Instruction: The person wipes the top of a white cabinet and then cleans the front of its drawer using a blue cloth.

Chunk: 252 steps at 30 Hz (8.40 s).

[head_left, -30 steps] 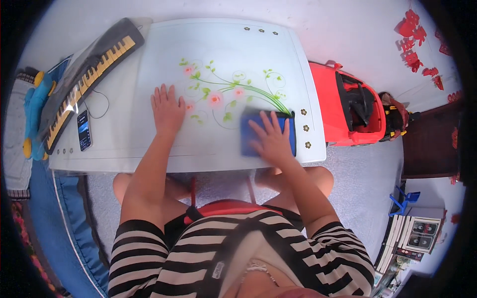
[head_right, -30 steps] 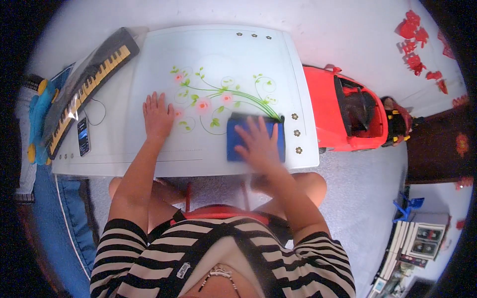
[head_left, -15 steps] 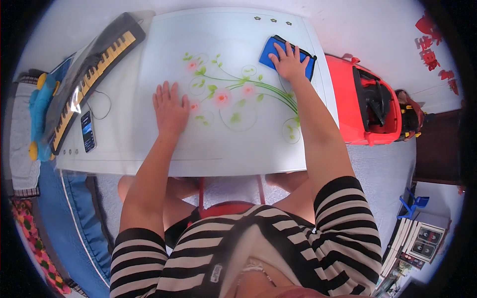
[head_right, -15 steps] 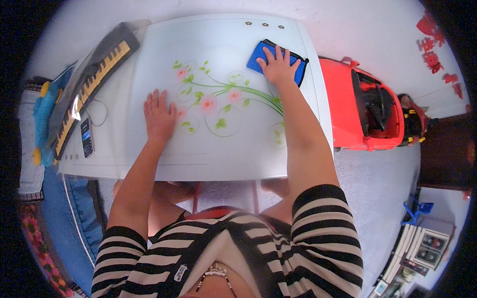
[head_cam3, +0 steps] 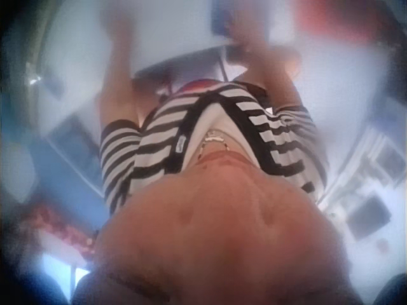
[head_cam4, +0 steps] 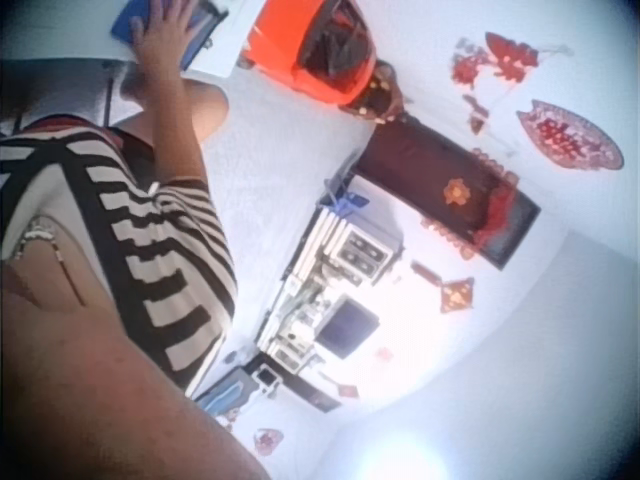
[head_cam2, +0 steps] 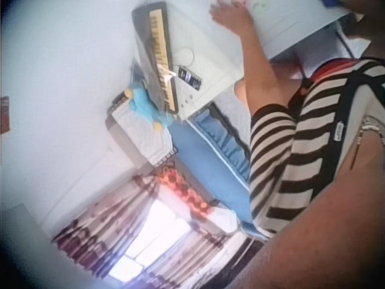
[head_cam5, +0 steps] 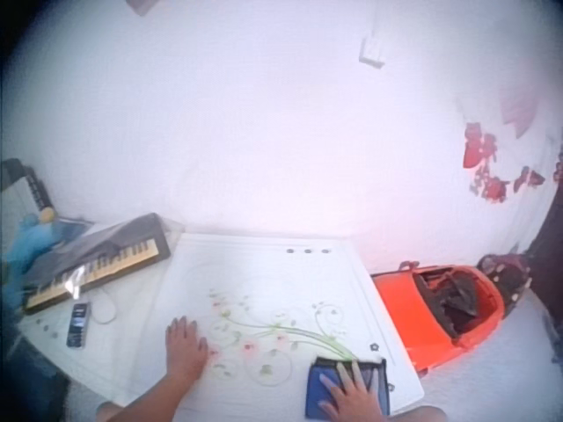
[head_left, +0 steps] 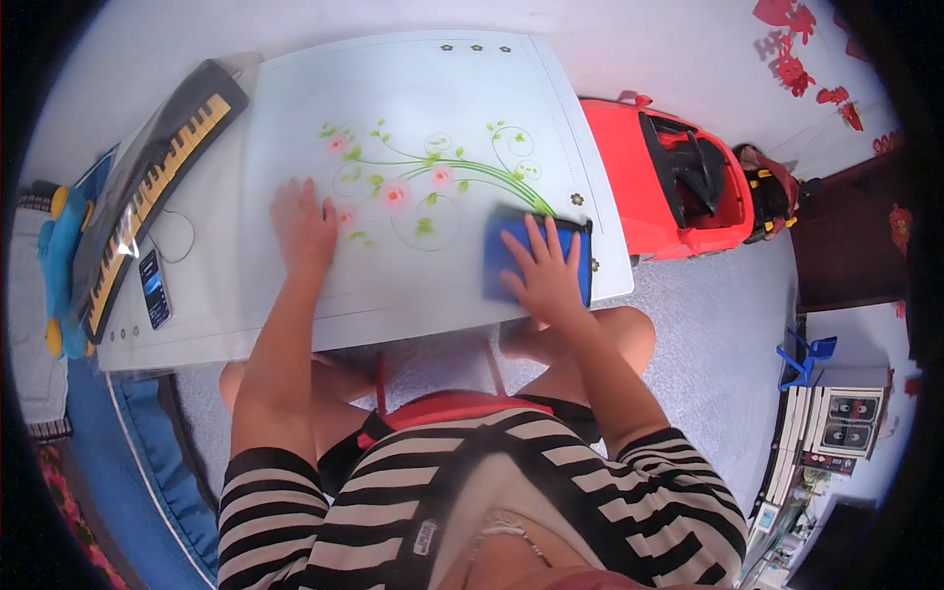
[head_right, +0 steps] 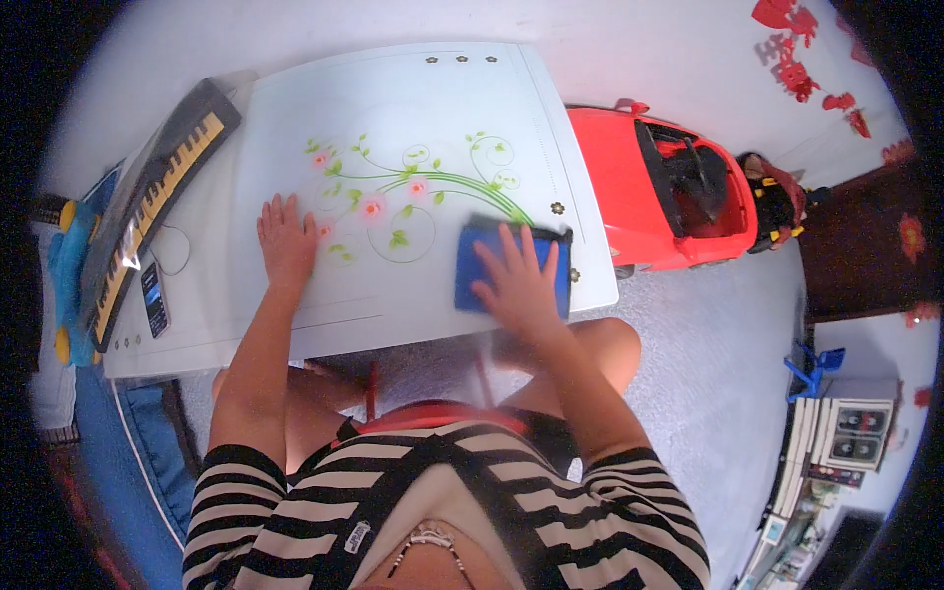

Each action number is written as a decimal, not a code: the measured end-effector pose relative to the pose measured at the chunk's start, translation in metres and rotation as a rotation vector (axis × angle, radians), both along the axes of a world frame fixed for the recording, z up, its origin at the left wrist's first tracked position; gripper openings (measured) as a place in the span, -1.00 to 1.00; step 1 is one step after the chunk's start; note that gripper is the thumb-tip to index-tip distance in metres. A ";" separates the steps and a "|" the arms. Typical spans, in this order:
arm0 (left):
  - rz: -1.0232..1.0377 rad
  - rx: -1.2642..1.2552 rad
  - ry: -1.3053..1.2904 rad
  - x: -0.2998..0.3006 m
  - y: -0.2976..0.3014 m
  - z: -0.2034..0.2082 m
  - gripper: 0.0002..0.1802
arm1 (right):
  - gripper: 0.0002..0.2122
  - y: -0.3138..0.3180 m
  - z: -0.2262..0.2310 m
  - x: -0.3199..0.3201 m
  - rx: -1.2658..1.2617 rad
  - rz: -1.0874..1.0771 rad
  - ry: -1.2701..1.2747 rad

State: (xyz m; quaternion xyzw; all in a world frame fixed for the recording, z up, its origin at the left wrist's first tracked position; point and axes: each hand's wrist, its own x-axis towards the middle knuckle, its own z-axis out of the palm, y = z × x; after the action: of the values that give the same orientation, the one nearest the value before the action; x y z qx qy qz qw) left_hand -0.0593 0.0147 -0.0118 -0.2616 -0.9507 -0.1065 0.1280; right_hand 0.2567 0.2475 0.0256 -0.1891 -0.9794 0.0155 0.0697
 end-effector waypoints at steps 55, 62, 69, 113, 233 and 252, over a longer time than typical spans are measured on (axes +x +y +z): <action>-0.033 0.067 0.114 -0.010 0.003 -0.017 -0.42 | -0.25 -0.050 0.017 0.003 0.052 0.586 -0.128; -0.025 0.024 0.129 -0.013 0.000 -0.015 -0.42 | -0.53 -0.149 -0.023 -0.094 -0.033 0.884 0.170; -0.099 0.110 0.185 -0.019 -0.002 -0.021 -0.42 | -0.49 -0.200 -0.013 -0.127 -0.069 0.912 0.143; -0.515 0.243 -0.151 0.015 0.035 0.009 -0.48 | -0.40 -0.073 -0.027 -0.235 0.050 0.414 0.081; -0.451 -0.208 -0.241 0.132 -0.069 0.040 -0.11 | -0.59 0.034 -0.018 -0.058 -0.048 -0.036 0.307; -0.253 -0.220 -0.082 -0.071 0.135 0.017 -0.11 | -0.59 0.032 -0.009 -0.060 -0.090 -0.036 0.296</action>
State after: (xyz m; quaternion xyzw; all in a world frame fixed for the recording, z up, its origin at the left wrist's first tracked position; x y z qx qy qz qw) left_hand -0.1303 0.1500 0.0051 -0.3868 -0.9206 -0.0276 0.0450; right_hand 0.1963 0.2796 0.0164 -0.2051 -0.9532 0.0860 0.2049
